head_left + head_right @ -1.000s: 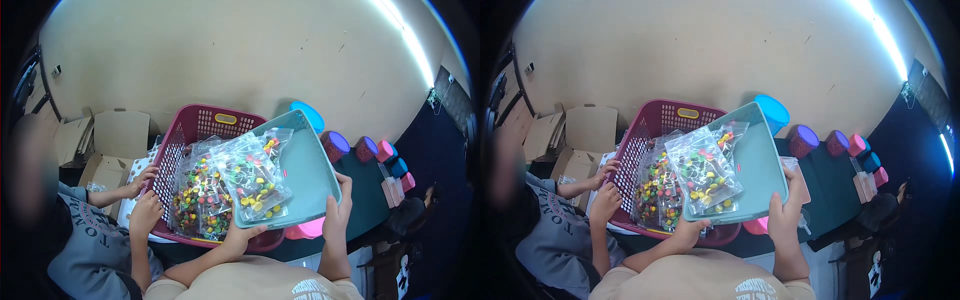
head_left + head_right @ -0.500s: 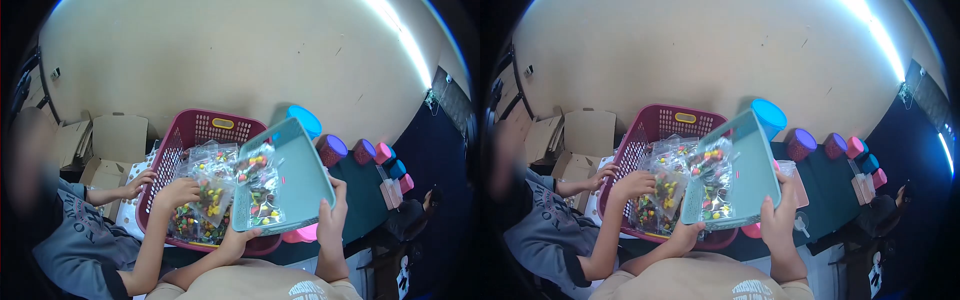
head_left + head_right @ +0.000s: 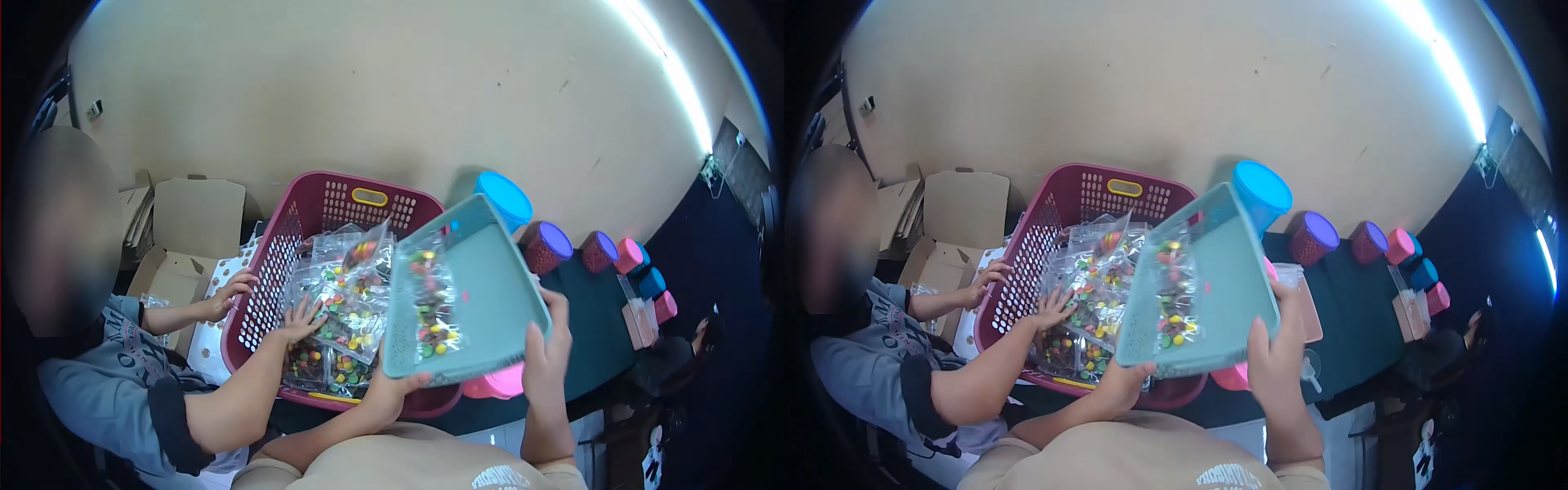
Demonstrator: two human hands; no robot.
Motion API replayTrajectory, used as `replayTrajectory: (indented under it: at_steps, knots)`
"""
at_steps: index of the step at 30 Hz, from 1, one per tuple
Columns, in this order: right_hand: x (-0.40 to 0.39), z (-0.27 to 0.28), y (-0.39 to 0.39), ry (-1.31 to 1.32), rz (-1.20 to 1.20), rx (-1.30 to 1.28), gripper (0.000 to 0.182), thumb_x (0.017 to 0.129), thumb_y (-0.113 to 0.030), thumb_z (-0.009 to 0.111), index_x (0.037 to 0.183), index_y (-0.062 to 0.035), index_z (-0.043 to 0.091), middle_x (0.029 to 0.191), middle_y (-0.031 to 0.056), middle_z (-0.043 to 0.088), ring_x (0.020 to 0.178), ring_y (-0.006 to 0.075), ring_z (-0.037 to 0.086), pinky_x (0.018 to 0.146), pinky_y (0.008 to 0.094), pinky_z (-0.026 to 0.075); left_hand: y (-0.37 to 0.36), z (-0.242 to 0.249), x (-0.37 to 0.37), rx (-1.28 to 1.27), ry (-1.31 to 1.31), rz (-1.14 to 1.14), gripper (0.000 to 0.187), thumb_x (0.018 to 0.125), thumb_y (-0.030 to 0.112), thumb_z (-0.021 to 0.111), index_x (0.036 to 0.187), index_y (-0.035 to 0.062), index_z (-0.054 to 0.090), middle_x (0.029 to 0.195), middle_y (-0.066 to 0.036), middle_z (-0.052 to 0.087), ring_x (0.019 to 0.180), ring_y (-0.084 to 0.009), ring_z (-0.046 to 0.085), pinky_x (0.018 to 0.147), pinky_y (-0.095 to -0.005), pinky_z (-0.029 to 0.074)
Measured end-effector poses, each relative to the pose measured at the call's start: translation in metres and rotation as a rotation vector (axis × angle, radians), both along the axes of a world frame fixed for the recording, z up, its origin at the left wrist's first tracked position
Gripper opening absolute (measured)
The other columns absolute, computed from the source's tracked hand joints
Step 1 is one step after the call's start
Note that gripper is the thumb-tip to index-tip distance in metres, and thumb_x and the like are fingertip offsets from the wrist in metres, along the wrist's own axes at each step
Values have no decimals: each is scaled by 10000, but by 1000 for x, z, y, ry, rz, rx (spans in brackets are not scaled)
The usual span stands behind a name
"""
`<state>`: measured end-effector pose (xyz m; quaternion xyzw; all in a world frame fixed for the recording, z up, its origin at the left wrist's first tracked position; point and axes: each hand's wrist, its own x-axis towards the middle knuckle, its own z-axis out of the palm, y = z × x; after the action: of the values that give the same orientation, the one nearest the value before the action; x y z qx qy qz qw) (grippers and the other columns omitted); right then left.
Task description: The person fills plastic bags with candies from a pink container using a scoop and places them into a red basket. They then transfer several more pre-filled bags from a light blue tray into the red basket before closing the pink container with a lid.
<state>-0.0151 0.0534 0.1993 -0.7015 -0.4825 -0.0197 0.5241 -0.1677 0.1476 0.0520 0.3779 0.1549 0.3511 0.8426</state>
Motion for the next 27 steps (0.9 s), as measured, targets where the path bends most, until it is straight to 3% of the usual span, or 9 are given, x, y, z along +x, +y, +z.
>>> replayTrajectory:
  at_steps: [2,7,9,10,14,16,21,25,27]
  knots:
    - [-10,2,-7,-91,8,153,437,741,-21,414,1167,72,447,1086,204,534,1050,262,528,965,376,372,1,1,-3,87,-12,-49,978,681,167,826,1417,117,184,1283,-49,423,1190,-164,417,985,-322,366]
    - [9,5,13,-6,-10,5,415,753,-53,450,1150,67,464,1060,206,541,1038,270,535,961,377,371,2,5,5,63,104,60,1050,692,166,817,1459,120,101,1312,-62,402,1196,-177,427,993,-337,376]
    - [4,5,10,-121,-37,-39,400,771,-70,448,1142,80,463,1088,208,537,1065,269,529,970,385,368,6,9,8,-63,-40,-43,1057,697,161,813,1461,117,84,1330,-72,384,1219,-190,408,1013,-345,365]
    - [0,4,9,-103,-24,51,389,791,-84,436,1136,94,461,1123,207,531,1087,267,526,971,383,370,7,13,4,46,48,-41,1058,711,222,816,1438,46,67,1386,-118,318,1303,-217,319,1080,-367,277]
    - [-3,10,12,-12,-1,94,427,799,-89,425,1182,98,421,1158,215,515,1147,283,502,1007,387,353,7,12,8,83,43,-7,1066,708,229,821,1433,37,64,1370,-117,341,1291,-218,336,1085,-364,271]
    - [8,14,21,0,-16,-120,453,833,-162,467,1199,96,402,1152,214,511,1146,282,495,1008,391,355,10,16,13,13,-2,-8,1050,711,227,819,1430,39,77,1370,-119,340,1283,-220,340,1079,-362,280]
    - [1,7,14,-140,-36,124,564,887,-382,486,1192,86,416,1134,184,506,1093,255,504,970,368,371,11,4,16,246,56,50,1137,683,270,831,1459,47,31,1428,-118,251,1328,-229,250,1090,-379,242]
    - [18,9,32,-74,-2,-79,510,854,-341,495,1184,45,442,1113,137,506,1063,219,494,957,330,357,17,19,16,82,20,52,1051,728,298,801,1457,48,87,1428,-105,274,1330,-215,251,1099,-368,224]
    - [20,5,20,-94,32,65,527,862,-364,489,1181,53,437,1133,153,498,1076,229,491,963,338,356,14,22,14,126,31,-50,1067,731,332,794,1463,51,70,1462,-132,233,1369,-235,199,1107,-380,203]
